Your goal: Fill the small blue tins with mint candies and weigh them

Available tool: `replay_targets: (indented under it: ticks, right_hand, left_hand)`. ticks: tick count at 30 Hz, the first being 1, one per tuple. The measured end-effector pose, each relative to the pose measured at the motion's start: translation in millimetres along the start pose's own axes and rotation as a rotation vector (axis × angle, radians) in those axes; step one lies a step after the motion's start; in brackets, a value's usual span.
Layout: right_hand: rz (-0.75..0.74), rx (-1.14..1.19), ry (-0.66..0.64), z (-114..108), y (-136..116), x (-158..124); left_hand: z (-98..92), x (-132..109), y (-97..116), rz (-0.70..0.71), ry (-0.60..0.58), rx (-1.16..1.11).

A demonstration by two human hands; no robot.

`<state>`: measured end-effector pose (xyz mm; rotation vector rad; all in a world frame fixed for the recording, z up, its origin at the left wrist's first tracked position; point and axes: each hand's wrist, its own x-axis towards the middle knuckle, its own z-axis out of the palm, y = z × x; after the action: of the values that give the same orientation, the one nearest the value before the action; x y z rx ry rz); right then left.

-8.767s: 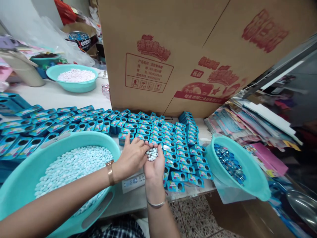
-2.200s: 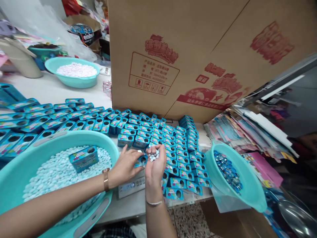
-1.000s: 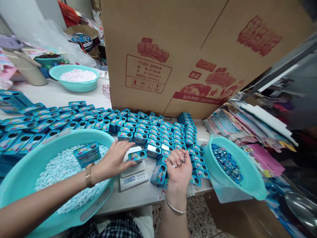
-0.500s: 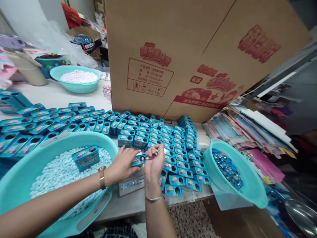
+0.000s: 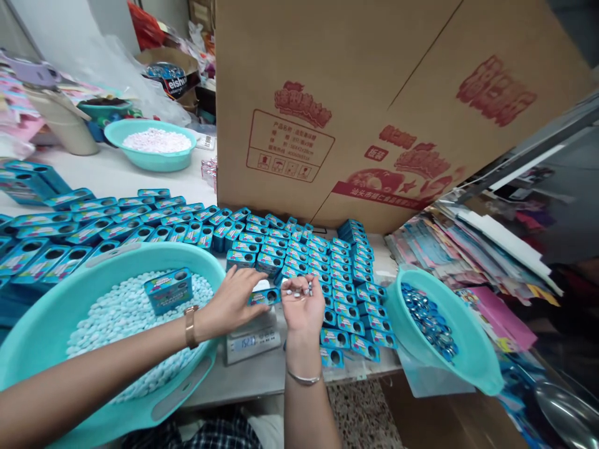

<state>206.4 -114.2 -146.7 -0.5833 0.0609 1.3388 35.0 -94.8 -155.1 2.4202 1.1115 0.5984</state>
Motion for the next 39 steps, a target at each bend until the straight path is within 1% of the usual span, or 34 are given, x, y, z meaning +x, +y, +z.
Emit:
replay_targets:
  ticks: [2,4,9,13,16,19,21,24,26,28,31,33,35,37,39]
  right_hand:
    - [0.010,0.018,0.020,2.0,1.1,-5.0]
    - [0.015,-0.015,0.022,5.4,3.3,-9.8]
    - [0.020,-0.083,0.010,8.5,4.2,-15.6]
    - [0.017,-0.079,0.022,3.5,3.9,-14.4]
    - [0.011,-0.046,0.047,0.6,4.2,-12.5]
    - [-0.007,0.008,0.077,-1.4,0.5,-9.9]
    - [-0.025,0.048,0.071,-3.2,-4.9,-7.6]
    - [-0.048,0.111,0.057,-6.7,-15.8,-4.2]
    - [-0.055,0.155,0.053,-9.9,-24.4,-2.7]
    - [-0.070,0.179,0.058,-14.2,-34.2,-2.0]
    - [-0.135,0.178,0.096,-22.6,-50.6,-2.6]
    - [-0.177,0.176,0.110,-28.2,-60.5,-4.2]
    - [-0.194,0.191,0.114,-32.6,-67.9,-6.6]
    - [-0.187,0.228,0.119,-35.6,-73.1,-9.8]
    - [-0.177,0.272,0.129,-37.4,-77.3,-13.9]
  left_hand:
    - [-7.1,6.0,9.5,0.015,0.058,0.005]
    - [-12.2,13.1,20.4,0.040,0.090,0.031]
    - [-13.7,24.3,42.3,0.113,0.096,0.131]
    - [-11.3,25.4,49.9,0.164,0.074,0.182]
    - [-11.9,25.0,47.9,0.159,0.060,0.148]
    - [-12.3,24.3,38.3,0.103,0.061,0.120]
    - [-10.6,24.2,30.5,0.073,0.043,0.135]
    - [-5.4,25.0,22.5,0.059,-0.017,0.171]
    - [-2.9,25.6,20.7,0.060,-0.035,0.193]
    - [-2.6,25.5,20.2,0.052,-0.018,0.211]
    - [-3.7,22.5,19.4,0.020,0.013,0.222]
    - [-2.2,18.9,19.2,0.012,-0.027,0.244]
    - [2.0,15.9,20.6,0.022,-0.114,0.287]
    - [7.1,15.8,24.8,0.051,-0.193,0.314]
    - [11.6,19.9,31.8,0.106,-0.234,0.294]
